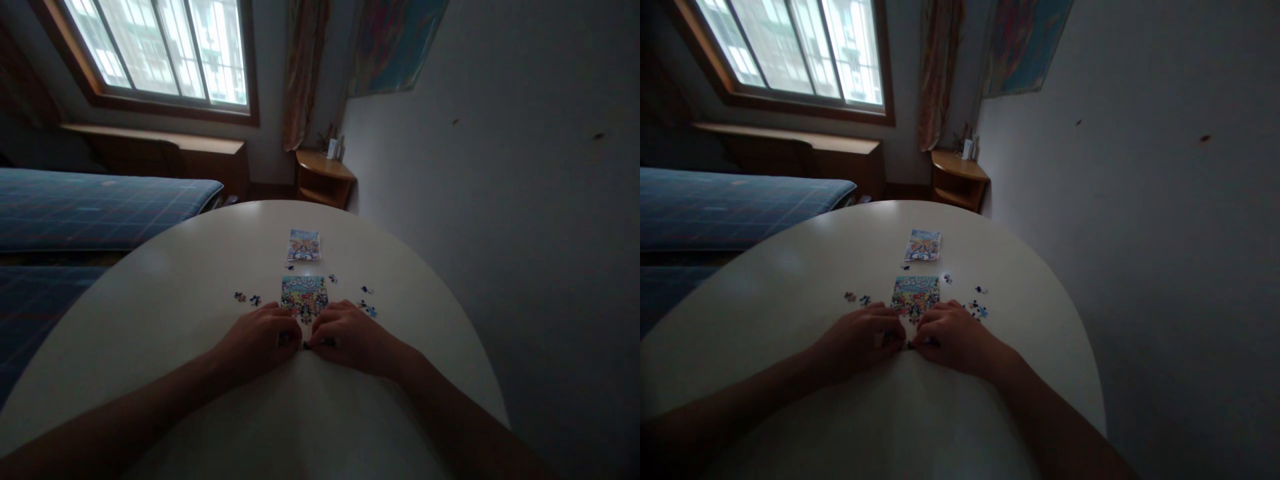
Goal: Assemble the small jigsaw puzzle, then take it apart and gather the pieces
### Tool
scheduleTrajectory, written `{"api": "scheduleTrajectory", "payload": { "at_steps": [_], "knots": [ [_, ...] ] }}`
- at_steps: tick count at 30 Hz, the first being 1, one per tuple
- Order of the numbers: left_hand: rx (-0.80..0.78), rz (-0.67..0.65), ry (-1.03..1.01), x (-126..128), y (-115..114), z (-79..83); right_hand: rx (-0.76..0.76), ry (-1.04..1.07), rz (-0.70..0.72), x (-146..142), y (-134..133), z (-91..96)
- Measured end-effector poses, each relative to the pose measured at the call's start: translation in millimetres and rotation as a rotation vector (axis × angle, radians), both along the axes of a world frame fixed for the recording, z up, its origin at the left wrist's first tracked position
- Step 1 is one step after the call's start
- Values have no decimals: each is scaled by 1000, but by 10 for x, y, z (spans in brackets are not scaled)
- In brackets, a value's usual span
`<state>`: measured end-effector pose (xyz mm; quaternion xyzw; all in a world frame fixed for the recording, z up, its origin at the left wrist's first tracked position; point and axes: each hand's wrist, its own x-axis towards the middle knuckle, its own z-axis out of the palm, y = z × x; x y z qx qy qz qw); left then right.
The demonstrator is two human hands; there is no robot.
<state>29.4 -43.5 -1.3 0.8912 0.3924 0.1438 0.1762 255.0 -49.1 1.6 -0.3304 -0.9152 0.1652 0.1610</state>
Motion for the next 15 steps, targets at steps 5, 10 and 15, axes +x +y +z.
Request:
{"api": "scheduleTrajectory", "payload": {
  "at_steps": [5,10,15],
  "knots": [
    [-7,-144,-19,-231,127,139,-18,-14,-8,-12,-23,41],
    [-24,-328,23,-404,246,173,-4,2,4,-31,-34,39],
    [-2,-452,25,-367,248,160,51,-10,32,-38,-22,-27]
  ]
}}
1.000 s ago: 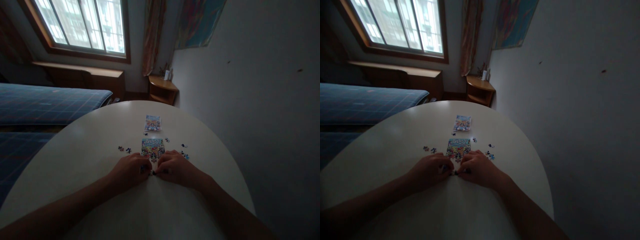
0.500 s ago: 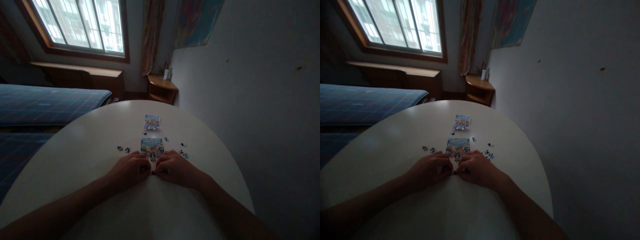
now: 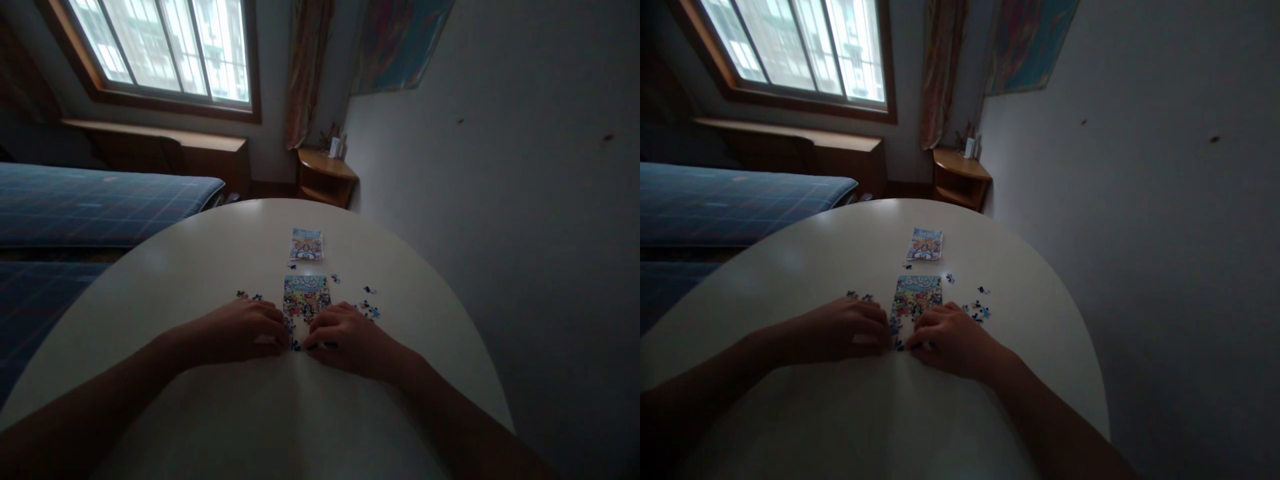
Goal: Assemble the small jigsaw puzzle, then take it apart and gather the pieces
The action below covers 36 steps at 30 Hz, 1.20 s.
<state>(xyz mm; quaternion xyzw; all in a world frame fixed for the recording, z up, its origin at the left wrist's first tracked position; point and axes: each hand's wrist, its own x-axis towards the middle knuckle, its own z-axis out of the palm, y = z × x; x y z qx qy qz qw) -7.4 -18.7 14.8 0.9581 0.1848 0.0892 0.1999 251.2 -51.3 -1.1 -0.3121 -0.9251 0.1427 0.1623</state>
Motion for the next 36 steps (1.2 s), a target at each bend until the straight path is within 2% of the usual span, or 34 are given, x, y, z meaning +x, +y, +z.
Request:
{"api": "scheduleTrajectory", "payload": {
  "at_steps": [4,10,16,23,26,29,32,36],
  "knots": [
    [73,-51,-35,20,-4,-6,4,-7,13,0,12,-8],
    [195,-64,40,22,-11,-19,33,-10,20,-19,20,-22],
    [168,-58,19,18,-16,-5,83,-44,15,-40,-3,-17],
    [196,-40,-16,37,-33,-72,181,-170,30,-59,-53,46],
    [195,-50,-31,73,-64,-69,156,-173,42,-71,-73,84],
    [203,-59,-56,112,-107,-41,60,-95,45,-21,-53,144],
    [206,-60,-59,145,-149,-16,-15,-17,-86,180,31,238],
    [185,-67,-48,177,-194,-4,-7,20,-476,639,204,318]
  ]
}}
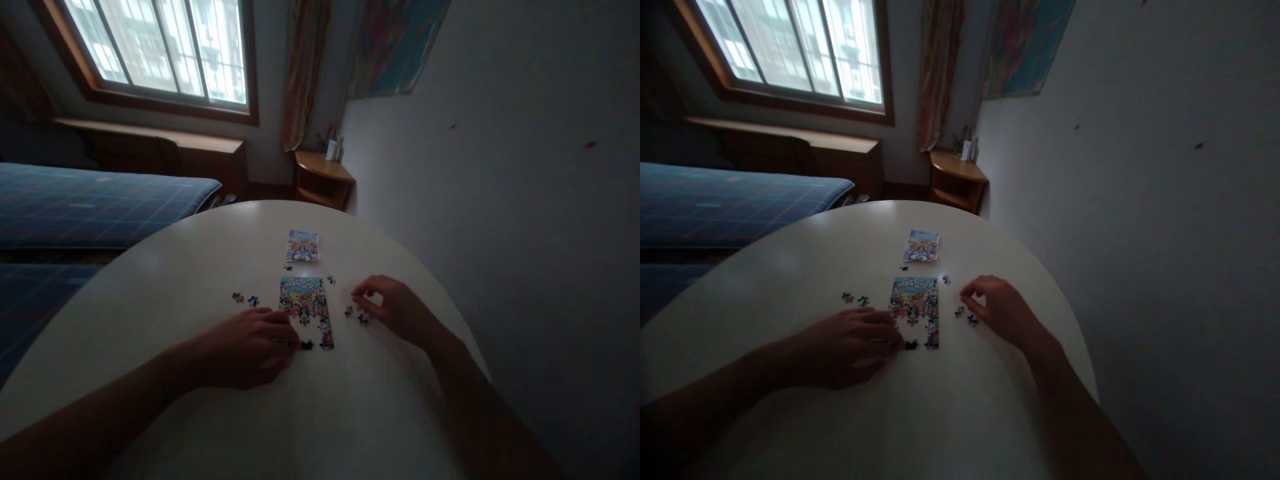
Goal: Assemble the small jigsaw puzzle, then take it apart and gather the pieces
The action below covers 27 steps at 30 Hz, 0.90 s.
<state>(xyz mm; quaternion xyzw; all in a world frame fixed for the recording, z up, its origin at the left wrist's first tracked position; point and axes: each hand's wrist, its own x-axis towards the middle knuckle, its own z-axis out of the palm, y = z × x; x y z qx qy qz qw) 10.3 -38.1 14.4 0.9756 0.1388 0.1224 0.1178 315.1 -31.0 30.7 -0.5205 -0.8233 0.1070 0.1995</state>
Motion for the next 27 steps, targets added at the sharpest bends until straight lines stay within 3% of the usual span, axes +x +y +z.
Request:
{"api": "scheduleTrajectory", "payload": {
  "at_steps": [2,4,11,27],
  "knots": [
    [-24,22,-12,10,-16,-2,-39,-16,-120,196,75,-16],
    [-45,44,-27,15,-28,-11,-115,-11,-151,308,124,-62],
    [-2,19,-34,31,-37,-44,-233,19,-56,284,154,-196],
    [8,27,4,37,-42,-58,-270,-55,-25,247,113,-144]
  ]
}}
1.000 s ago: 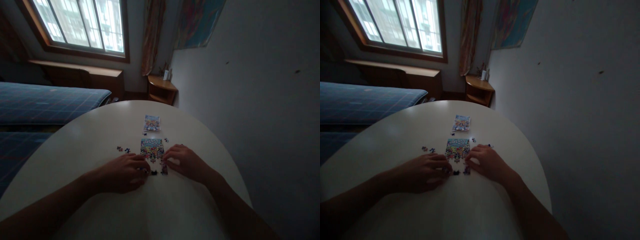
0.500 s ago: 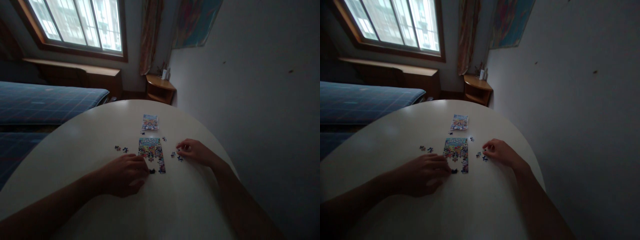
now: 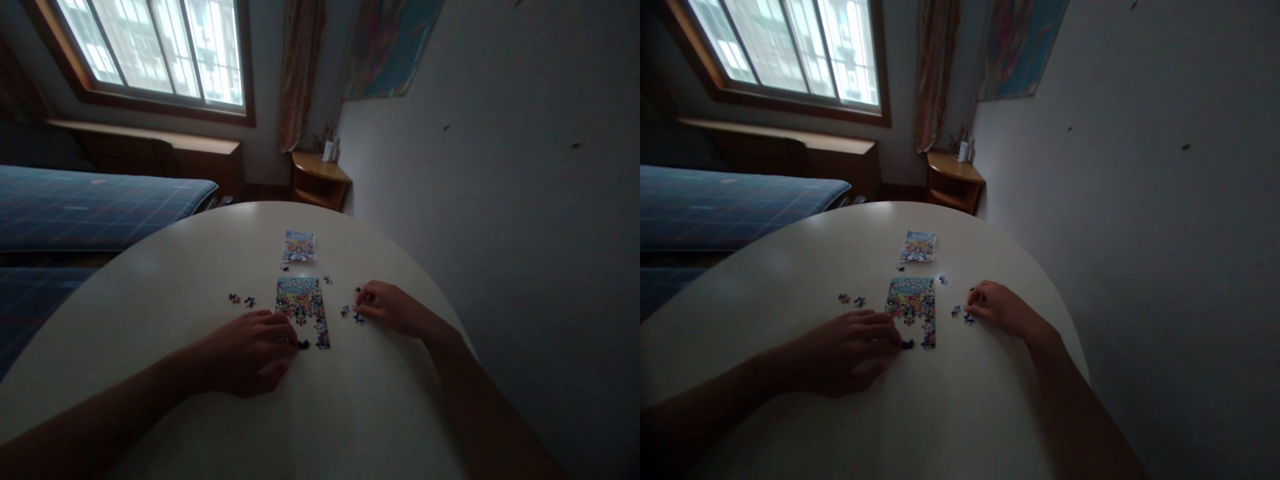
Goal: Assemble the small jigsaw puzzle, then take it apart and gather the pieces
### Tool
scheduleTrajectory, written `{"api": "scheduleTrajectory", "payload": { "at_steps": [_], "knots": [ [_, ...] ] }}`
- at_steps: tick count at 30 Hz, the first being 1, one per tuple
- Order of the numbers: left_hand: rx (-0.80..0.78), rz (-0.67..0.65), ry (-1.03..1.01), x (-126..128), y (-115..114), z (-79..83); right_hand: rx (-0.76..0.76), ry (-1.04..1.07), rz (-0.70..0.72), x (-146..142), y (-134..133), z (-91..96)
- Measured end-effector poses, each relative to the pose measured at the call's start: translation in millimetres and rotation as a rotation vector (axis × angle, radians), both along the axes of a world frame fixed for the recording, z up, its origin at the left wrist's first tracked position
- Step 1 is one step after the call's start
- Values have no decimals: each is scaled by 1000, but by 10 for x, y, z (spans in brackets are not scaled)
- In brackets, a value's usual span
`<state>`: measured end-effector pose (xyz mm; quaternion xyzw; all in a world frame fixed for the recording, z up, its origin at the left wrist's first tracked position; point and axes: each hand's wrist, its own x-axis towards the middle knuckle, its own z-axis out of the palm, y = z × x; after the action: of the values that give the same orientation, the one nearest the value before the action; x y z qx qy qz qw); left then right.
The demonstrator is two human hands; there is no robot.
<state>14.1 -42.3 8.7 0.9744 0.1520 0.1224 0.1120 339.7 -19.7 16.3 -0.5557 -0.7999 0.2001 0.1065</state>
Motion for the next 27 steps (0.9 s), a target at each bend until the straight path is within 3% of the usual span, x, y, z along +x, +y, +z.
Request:
{"api": "scheduleTrajectory", "payload": {
  "at_steps": [6,13,27],
  "knots": [
    [4,-15,-26,8,-13,-12,-44,25,10,-87,-15,55],
    [4,-11,-31,13,4,-7,-105,116,11,-84,-12,-21],
    [-13,-13,-8,6,-11,11,-78,174,58,-76,-7,-17]
  ]
}}
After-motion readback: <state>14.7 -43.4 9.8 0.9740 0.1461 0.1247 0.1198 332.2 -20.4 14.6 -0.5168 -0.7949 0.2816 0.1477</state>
